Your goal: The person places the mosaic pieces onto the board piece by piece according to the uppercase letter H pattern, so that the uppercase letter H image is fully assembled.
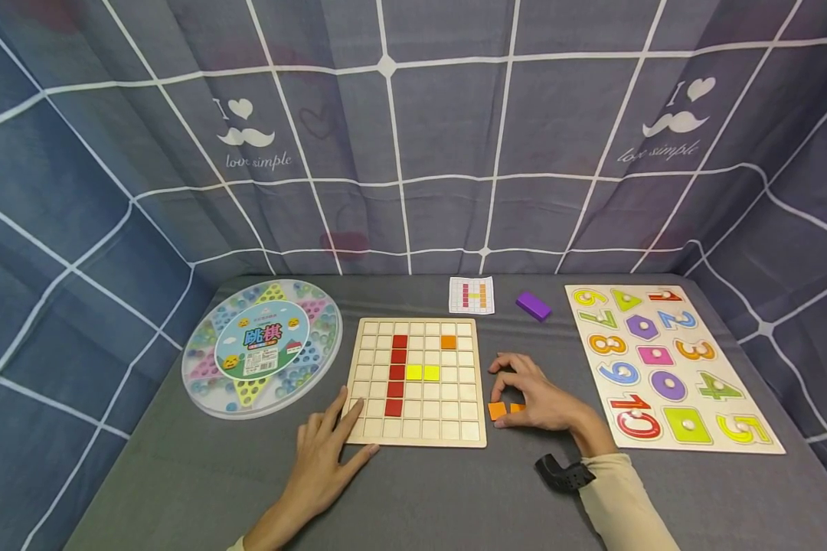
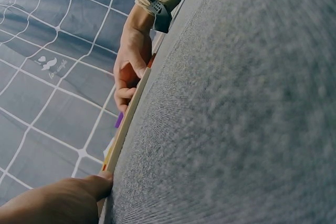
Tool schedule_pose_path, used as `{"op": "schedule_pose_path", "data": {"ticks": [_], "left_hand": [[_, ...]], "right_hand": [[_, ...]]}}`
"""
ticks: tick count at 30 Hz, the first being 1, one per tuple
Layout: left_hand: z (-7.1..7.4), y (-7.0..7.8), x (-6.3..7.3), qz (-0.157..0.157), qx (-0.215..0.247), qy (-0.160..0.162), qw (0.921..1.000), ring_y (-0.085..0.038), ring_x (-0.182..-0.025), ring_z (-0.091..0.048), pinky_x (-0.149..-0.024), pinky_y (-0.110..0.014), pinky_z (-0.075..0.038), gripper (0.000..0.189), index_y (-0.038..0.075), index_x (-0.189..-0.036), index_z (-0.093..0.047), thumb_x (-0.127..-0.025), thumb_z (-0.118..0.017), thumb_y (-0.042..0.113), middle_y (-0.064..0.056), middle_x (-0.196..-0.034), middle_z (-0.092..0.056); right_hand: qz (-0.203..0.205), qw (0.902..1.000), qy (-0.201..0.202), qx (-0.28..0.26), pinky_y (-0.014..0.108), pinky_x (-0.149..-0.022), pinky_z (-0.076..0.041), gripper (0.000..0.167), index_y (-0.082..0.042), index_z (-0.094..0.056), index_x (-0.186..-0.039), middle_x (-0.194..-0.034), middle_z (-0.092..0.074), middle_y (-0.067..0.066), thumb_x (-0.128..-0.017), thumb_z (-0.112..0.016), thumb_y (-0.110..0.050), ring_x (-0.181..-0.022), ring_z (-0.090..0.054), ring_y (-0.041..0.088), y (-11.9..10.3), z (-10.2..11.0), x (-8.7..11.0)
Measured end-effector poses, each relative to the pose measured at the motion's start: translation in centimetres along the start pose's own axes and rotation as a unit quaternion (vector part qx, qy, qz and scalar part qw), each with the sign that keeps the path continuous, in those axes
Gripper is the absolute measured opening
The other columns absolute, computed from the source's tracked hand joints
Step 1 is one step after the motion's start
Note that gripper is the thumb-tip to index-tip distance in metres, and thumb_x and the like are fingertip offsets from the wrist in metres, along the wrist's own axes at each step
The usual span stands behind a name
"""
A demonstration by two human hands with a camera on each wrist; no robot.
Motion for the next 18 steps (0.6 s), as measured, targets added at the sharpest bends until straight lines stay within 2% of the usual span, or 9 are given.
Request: {"op": "schedule_pose_path", "data": {"ticks": [4,12,18], "left_hand": [[0.02,0.0,0.01,0.001,-0.003,-0.002,1.0,-0.019,-0.092,-0.042,-0.08,-0.038,-0.028,0.074,0.018,-0.146,-0.049,-0.083,-0.071,0.052,-0.016,-0.155,-0.037],[0.09,0.08,0.01,0.0,-0.003,-0.002,1.0,-0.019,-0.092,-0.042,-0.08,-0.038,-0.028,0.074,0.018,-0.145,-0.05,-0.083,-0.071,0.052,-0.016,-0.155,-0.037],[-0.01,0.07,0.02,-0.013,-0.018,0.014,0.9997,-0.017,-0.09,-0.041,-0.077,-0.036,-0.027,0.073,0.015,-0.143,-0.052,-0.083,-0.071,0.052,-0.018,-0.153,-0.04]], "right_hand": [[0.003,1.0,0.003,0.001,0.066,-0.105,-0.015,0.033,-0.032,-0.061,-0.089,-0.132,-0.045,0.002,-0.07,-0.088,-0.033,-0.138,-0.024,0.038,-0.08,0.03,0.01],[0.006,0.9999,0.011,0.005,0.063,-0.104,-0.015,0.033,-0.033,-0.061,-0.089,-0.132,-0.046,0.002,-0.07,-0.088,-0.03,-0.136,-0.026,0.036,-0.09,-0.01,0.04],[0.011,0.9998,0.013,0.007,0.062,-0.103,-0.016,0.033,-0.033,-0.061,-0.09,-0.131,-0.047,0.001,-0.071,-0.087,-0.028,-0.135,-0.027,0.035,-0.08,-0.02,0.05]]}}
Point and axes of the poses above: each hand's wrist, its own x-axis away from the middle knuckle, its own z-axis out of the back of the hand, y = z × x, the point moved 1 cm from there along -x, towards the middle knuckle
